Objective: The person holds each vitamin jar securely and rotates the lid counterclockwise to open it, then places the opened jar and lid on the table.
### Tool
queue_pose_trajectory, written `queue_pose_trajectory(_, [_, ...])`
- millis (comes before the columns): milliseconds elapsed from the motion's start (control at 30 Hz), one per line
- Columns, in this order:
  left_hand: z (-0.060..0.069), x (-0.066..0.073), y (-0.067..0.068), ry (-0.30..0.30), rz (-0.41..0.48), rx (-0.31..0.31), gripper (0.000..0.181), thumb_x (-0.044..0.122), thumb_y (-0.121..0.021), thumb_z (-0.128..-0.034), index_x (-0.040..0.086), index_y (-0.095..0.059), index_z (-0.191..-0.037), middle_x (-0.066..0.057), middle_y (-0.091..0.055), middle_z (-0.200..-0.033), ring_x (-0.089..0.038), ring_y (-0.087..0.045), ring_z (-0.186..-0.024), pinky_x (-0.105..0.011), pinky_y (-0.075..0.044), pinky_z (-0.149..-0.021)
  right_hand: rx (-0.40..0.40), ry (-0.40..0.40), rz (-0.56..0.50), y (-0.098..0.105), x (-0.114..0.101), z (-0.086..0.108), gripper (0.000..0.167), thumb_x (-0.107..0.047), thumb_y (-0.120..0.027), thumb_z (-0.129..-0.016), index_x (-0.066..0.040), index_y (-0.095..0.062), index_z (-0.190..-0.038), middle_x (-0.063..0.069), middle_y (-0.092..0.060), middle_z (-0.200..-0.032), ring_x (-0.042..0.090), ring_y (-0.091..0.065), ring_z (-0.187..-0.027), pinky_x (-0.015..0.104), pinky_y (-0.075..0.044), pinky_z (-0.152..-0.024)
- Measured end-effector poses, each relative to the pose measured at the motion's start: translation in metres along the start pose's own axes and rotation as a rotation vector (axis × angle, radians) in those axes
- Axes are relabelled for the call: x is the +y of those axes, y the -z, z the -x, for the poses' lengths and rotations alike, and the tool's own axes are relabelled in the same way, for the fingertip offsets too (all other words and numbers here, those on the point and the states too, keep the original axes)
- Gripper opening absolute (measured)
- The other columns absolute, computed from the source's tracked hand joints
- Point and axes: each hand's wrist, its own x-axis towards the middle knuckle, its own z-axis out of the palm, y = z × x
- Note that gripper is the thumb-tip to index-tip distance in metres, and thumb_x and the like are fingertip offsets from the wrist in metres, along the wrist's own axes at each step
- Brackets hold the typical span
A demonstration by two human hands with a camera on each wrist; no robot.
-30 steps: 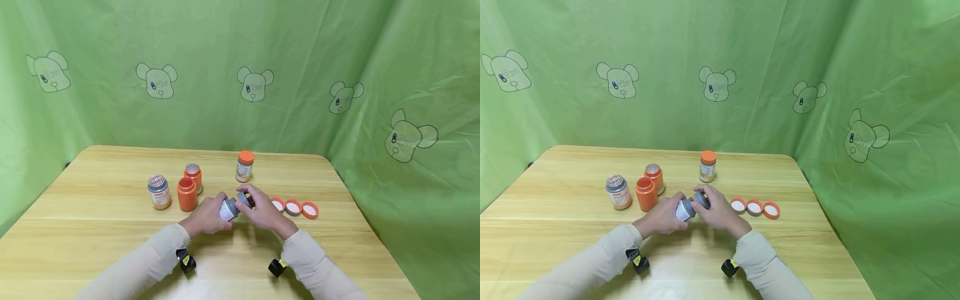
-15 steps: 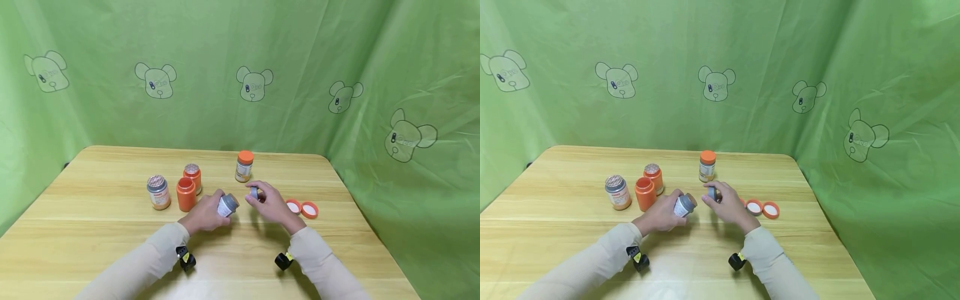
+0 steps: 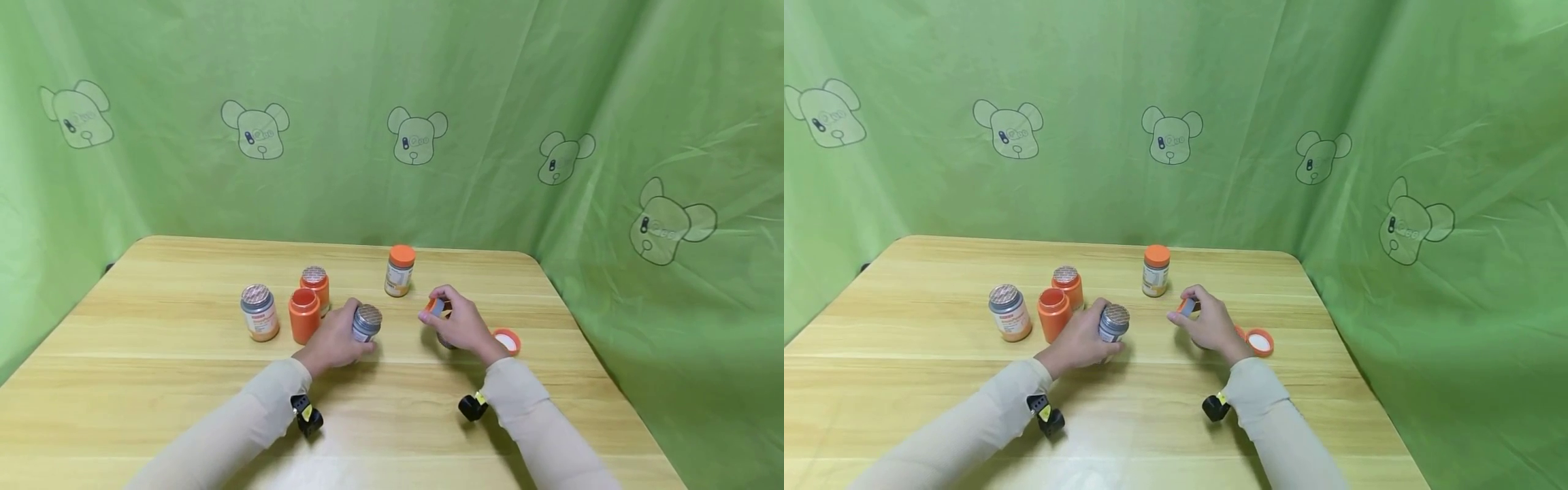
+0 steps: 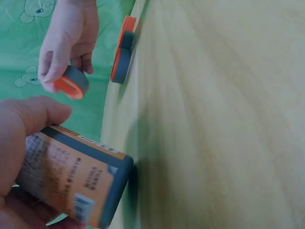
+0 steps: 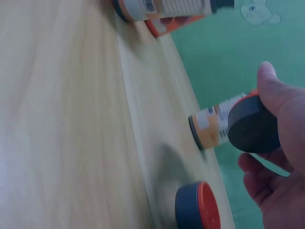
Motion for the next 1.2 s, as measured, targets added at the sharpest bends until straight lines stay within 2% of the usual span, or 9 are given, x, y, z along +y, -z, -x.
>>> queue_pose_trajectory(167, [-0.002,-0.002,0.002,0.055,0.02,0.006,0.074,0.026,-0.083,-0.0755,0.006,-0.042,-0.133,-0.013,-0.06,-0.116,-0.027,-0.06,-0.101,-0.043,-0.05,-0.088,0.022,-0.017,0.005,0.006,0.01,-0.004,0.038,-0.027,-0.077,-0.084,-0.007,-0.053,-0.107,0.008,-0.061,-0.096,0.023,-0.056,-0.086,0.035,-0.045,-0.072])
queue_pose_trajectory(333, [-0.003,-0.008,0.003,0.095,0.102,0.017,0.073,0.023,-0.084,-0.0755,0.006,-0.041,-0.132,-0.012,-0.06,-0.116,-0.025,-0.061,-0.1,-0.043,-0.051,-0.087,0.044,-0.027,0.044,0.006,0.019,-0.007,0.036,-0.03,-0.078,-0.083,-0.009,-0.052,-0.098,0.006,-0.059,-0.089,0.021,-0.052,-0.08,0.033,-0.044,-0.069])
queue_pose_trajectory(533, [-0.004,-0.016,0.0,0.115,0.156,0.081,0.072,0.021,-0.085,-0.0744,0.007,-0.042,-0.13,-0.011,-0.06,-0.116,-0.025,-0.061,-0.104,-0.042,-0.05,-0.09,0.056,-0.064,0.044,0.005,0.025,-0.007,0.034,-0.032,-0.078,-0.082,-0.01,-0.054,-0.091,0.006,-0.058,-0.085,0.021,-0.051,-0.077,0.033,-0.044,-0.067])
queue_pose_trajectory(767, [-0.003,-0.02,-0.004,0.108,0.152,0.126,0.075,0.021,-0.087,-0.0717,0.006,-0.042,-0.13,-0.012,-0.06,-0.115,-0.026,-0.061,-0.105,-0.042,-0.05,-0.09,0.078,-0.12,0.087,0.007,0.028,-0.004,0.031,-0.036,-0.076,-0.083,-0.011,-0.058,-0.088,0.005,-0.061,-0.086,0.021,-0.054,-0.081,0.032,-0.044,-0.069])
queue_pose_trajectory(1000, [-0.003,-0.018,-0.002,0.152,0.143,0.136,0.074,0.019,-0.088,-0.0703,0.007,-0.043,-0.128,-0.011,-0.06,-0.115,-0.027,-0.06,-0.105,-0.044,-0.049,-0.092,0.078,-0.112,0.106,0.009,0.029,-0.005,0.034,-0.039,-0.077,-0.082,-0.01,-0.059,-0.083,0.004,-0.06,-0.084,0.022,-0.055,-0.084,0.034,-0.043,-0.072])
queue_pose_trajectory(1200, [-0.005,-0.017,-0.004,0.159,0.153,0.125,0.076,0.019,-0.088,-0.0701,0.007,-0.042,-0.129,-0.011,-0.059,-0.115,-0.026,-0.06,-0.105,-0.043,-0.049,-0.091,0.082,-0.101,0.119,0.014,0.033,-0.004,0.034,-0.038,-0.078,-0.082,-0.01,-0.058,-0.076,0.006,-0.059,-0.085,0.022,-0.056,-0.083,0.034,-0.043,-0.072])
